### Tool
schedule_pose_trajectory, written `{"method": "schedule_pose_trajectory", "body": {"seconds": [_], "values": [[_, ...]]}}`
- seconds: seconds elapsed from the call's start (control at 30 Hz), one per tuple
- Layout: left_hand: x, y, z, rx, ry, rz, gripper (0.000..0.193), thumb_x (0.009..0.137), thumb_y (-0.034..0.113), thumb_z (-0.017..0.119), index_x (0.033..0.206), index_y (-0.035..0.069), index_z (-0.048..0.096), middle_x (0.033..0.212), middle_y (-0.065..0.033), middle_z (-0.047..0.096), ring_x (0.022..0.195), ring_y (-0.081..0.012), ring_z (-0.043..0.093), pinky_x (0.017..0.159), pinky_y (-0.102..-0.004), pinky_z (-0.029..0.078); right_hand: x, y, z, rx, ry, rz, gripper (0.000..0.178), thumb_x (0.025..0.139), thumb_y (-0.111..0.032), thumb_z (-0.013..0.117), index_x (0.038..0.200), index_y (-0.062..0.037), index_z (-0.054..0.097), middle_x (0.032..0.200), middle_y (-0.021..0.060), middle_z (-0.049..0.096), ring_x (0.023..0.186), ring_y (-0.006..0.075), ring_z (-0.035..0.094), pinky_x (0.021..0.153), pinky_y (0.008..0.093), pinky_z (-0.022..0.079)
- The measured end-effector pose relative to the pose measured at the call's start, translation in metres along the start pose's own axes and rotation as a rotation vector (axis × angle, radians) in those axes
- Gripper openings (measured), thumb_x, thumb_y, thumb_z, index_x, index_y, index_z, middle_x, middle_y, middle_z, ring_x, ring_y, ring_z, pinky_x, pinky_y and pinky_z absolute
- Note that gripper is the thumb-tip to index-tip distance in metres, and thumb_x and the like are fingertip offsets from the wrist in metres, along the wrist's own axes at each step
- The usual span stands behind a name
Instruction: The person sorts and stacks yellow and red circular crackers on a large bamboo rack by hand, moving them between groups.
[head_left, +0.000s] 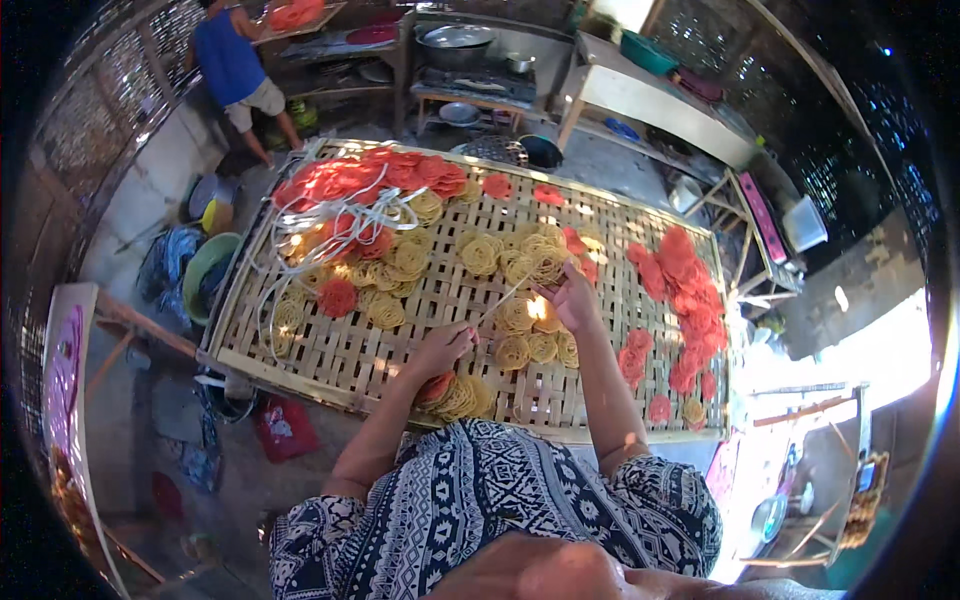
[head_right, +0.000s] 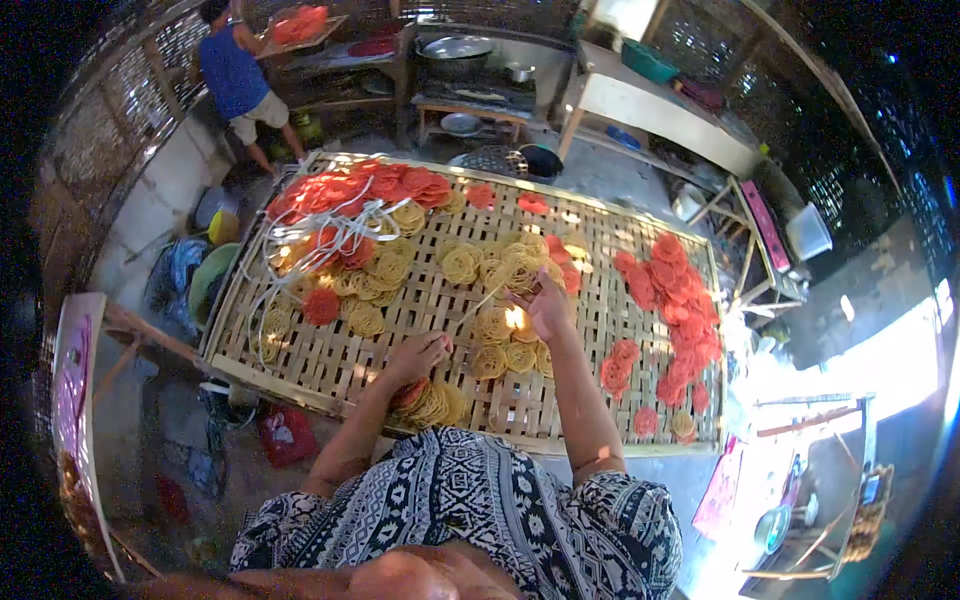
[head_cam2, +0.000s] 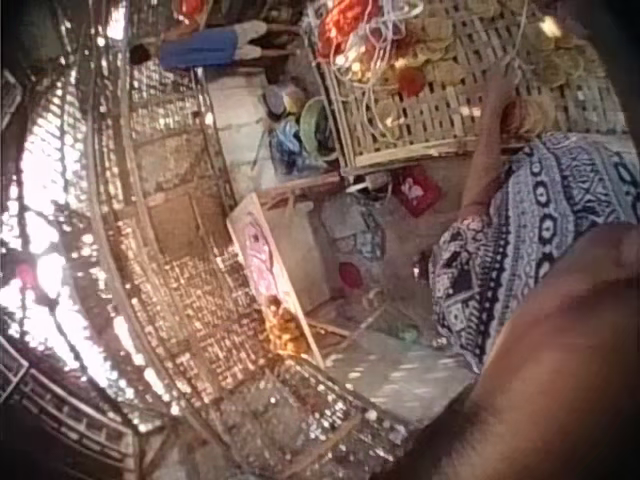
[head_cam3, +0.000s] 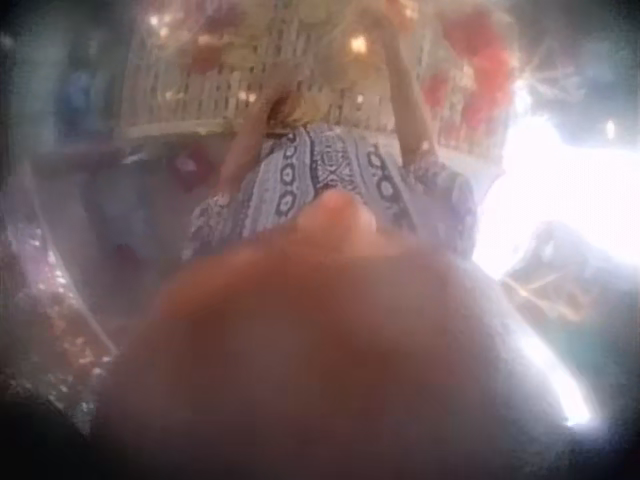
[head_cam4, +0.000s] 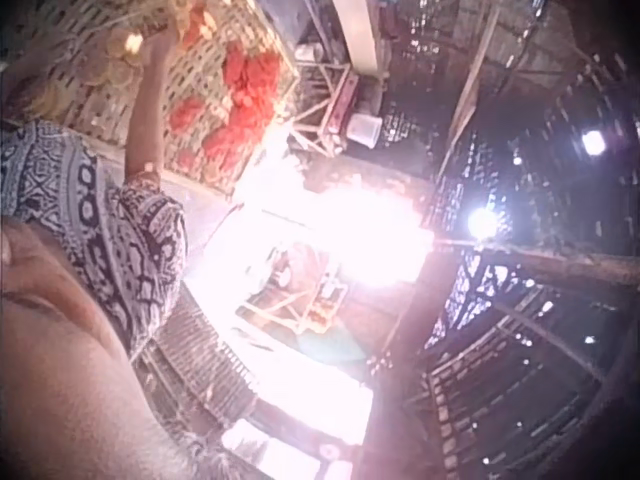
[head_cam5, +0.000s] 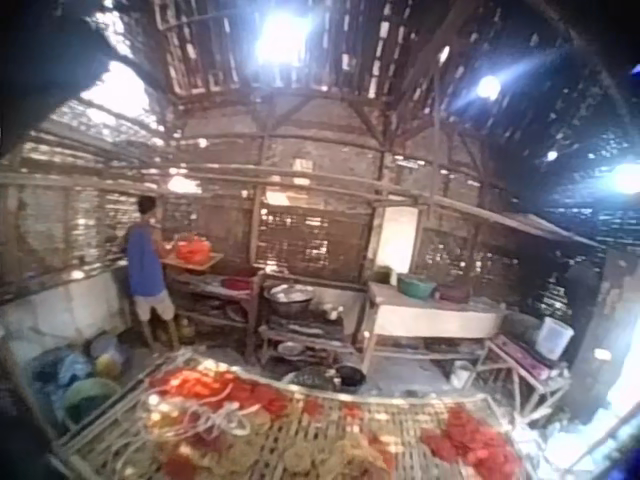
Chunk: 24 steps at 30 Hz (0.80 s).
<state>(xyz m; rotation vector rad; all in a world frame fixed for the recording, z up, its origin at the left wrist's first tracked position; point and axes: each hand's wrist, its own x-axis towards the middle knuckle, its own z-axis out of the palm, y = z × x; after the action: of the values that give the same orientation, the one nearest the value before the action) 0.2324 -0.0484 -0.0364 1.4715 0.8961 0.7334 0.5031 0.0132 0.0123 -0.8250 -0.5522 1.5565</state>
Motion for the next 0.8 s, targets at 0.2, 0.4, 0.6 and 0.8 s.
{"method": "schedule_pose_trajectory", "body": {"seconds": [0.2,0.4,0.6,0.8], "values": [[-0.001,0.012,0.002,0.111,-0.009,-0.07,0.023,0.101,0.017,0.042,0.089,0.003,0.055,0.066,0.0019,0.042,0.058,-0.0072,0.038,0.055,-0.0239,0.033,-0.014,-0.001,0.012,-0.234,0.025,-0.111,0.037,0.102,-0.026,0.038,0.122,0.0014,0.05,0.124,0.0122,0.057,0.114,0.0279,0.056,0.098,0.0446,0.047],[0.001,-0.006,-0.001,-0.022,-0.003,0.119,0.02,0.101,0.012,0.04,0.094,0.001,0.055,0.074,-0.0014,0.05,0.068,-0.0096,0.046,0.064,-0.0242,0.041,-0.04,-0.019,0.03,-1.089,0.092,-0.651,0.035,0.099,-0.028,0.048,0.116,0.0006,0.061,0.116,0.0145,0.06,0.113,0.0305,0.054,0.099,0.0428,0.041],[-0.002,-0.002,0.001,-0.072,0.079,0.141,0.02,0.1,0.006,0.041,0.11,0.0,0.057,0.093,-0.0021,0.059,0.085,-0.0108,0.054,0.083,-0.0259,0.045,-0.059,0.014,-0.017,-1.945,0.187,-0.325,0.07,0.077,-0.031,0.073,0.133,-0.0025,0.042,0.134,0.018,0.045,0.123,0.0381,0.044,0.101,0.0493,0.036],[0.004,-0.022,-0.007,-0.115,0.033,0.019,0.031,0.099,0.011,0.046,0.127,-0.001,0.05,0.12,-0.0069,0.059,0.11,-0.0156,0.053,0.096,-0.0296,0.039,-0.058,0.011,-0.025,-1.828,0.124,-0.231,0.064,0.077,-0.025,0.074,0.131,-0.0088,0.044,0.124,0.0161,0.052,0.116,0.0377,0.048,0.096,0.0487,0.038]]}}
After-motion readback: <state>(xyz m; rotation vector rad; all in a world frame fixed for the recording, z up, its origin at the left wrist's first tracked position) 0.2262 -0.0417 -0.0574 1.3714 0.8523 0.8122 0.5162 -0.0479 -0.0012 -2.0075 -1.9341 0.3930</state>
